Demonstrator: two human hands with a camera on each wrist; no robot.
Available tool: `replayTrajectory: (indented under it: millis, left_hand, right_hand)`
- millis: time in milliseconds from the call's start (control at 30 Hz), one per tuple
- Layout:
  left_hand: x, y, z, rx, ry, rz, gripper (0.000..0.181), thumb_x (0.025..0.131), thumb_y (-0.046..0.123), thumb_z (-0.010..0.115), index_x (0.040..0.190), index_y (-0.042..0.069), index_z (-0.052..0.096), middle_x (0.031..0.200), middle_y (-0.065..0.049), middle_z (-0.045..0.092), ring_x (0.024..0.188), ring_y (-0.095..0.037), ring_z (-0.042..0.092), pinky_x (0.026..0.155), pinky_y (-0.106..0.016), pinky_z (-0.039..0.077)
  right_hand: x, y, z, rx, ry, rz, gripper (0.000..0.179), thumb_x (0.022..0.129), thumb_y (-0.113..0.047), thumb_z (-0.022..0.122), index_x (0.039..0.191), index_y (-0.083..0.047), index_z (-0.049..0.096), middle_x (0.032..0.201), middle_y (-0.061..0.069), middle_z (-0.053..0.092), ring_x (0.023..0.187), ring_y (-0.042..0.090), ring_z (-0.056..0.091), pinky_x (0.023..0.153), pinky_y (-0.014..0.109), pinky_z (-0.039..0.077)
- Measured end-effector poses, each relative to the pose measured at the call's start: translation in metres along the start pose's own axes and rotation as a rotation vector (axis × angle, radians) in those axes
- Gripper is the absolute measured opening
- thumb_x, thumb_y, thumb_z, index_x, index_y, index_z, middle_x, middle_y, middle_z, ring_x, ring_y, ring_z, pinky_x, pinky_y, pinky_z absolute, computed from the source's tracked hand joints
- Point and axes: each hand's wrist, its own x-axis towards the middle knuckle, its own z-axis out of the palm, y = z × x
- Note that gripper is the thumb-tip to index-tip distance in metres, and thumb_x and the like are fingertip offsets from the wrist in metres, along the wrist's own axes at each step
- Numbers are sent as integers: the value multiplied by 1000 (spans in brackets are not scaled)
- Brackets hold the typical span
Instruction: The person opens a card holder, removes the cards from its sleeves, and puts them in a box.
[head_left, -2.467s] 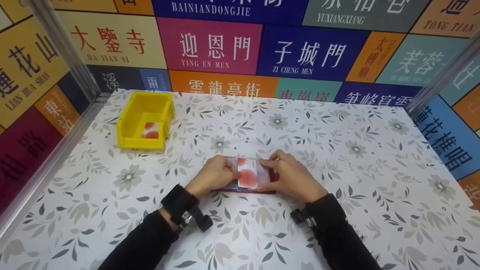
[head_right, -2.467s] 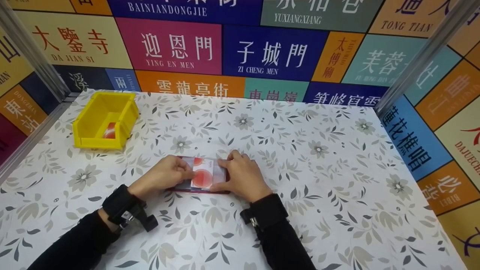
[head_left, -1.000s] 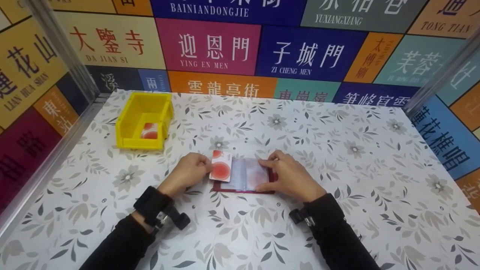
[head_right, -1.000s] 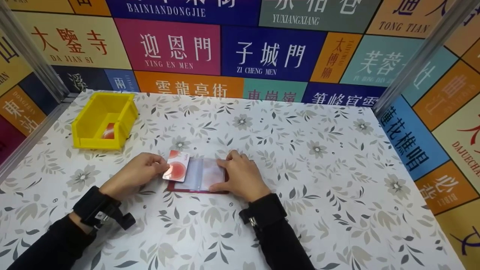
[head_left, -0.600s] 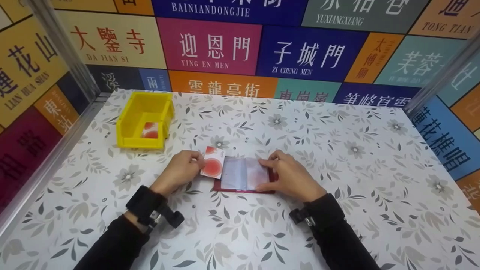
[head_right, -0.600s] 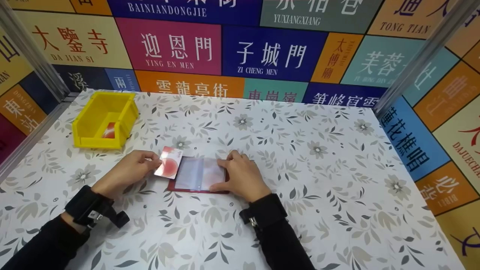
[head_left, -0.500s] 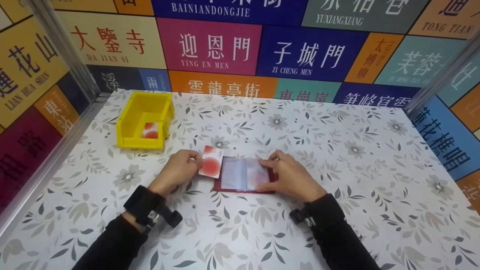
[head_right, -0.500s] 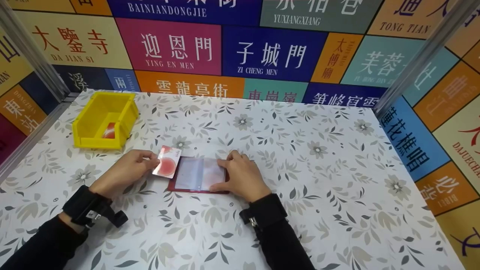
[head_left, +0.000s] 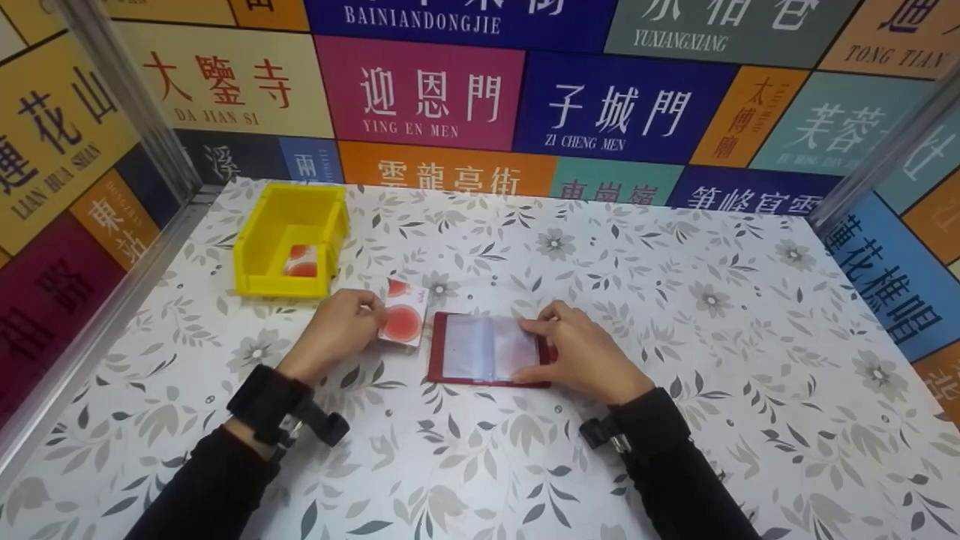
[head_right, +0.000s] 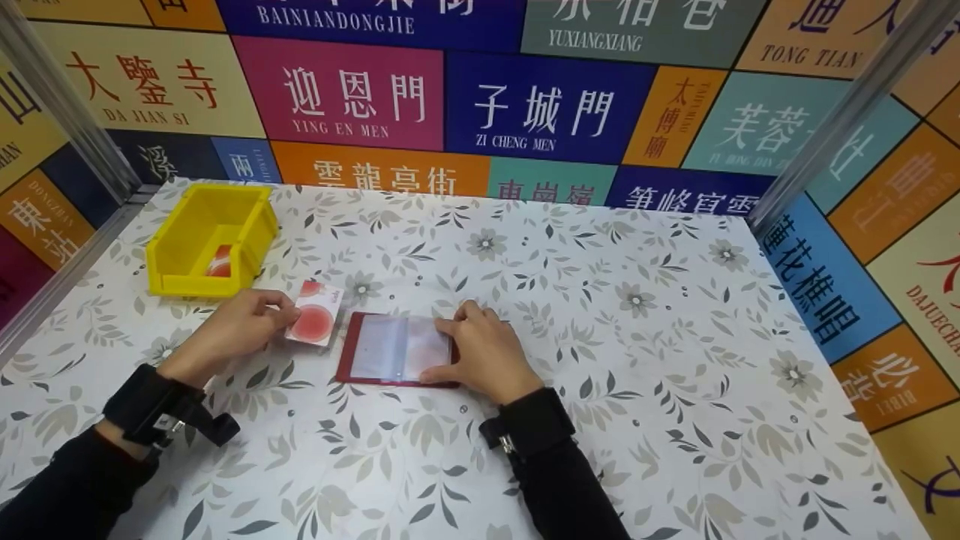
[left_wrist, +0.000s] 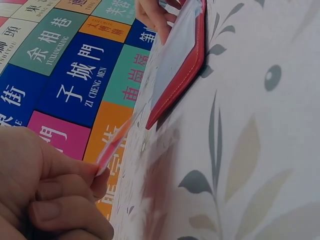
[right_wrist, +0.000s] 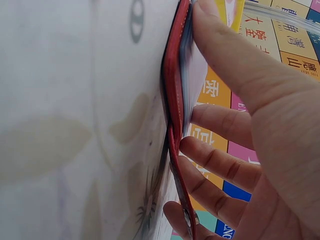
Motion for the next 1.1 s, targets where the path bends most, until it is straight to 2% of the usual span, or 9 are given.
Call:
replayTrajectory:
  millis: [133,333,567,900,1100]
  left_hand:
    - [1,0,-8,-6,-16,-36,14,101,14,58,103,6,69,94,-9,63,90,-26,58,76,-31,47]
    - [1,-1,-20,2,-1,-52,17,101,15,58,107,5,70,100,-12,66,85,-27,59,69,-30,48]
    - [2,5,-31,-15,-45,-143,21,102,14,57,117,5,68,111,-15,65,91,-30,61,69,-29,50]
    - [5,3,-44,6,-50,-160,24,99,10,56,120,5,68,126,-15,63,113,-33,56,90,-37,47]
    - [9,7,-51,11,-40,-164,24,101,11,54,121,5,68,131,-15,62,121,-34,52,94,-39,45]
  right_hand:
    - [0,0,-1,3,-4,4,88,76,-52,95,148,-10,64,126,7,60,107,24,52,95,41,48]
    - [0,-1,-1,9,-11,15,89,77,-51,95,149,-12,63,126,6,59,106,23,51,93,39,47]
    - [1,-2,-1,11,-12,16,90,76,-52,95,149,-11,62,126,6,59,105,23,51,92,39,47]
    - [1,-1,0,10,-3,13,90,76,-52,95,149,-10,63,124,6,59,102,22,51,89,38,47]
    - [1,1,-1,7,-4,12,90,76,-53,95,149,-11,63,123,6,59,102,22,51,88,38,46]
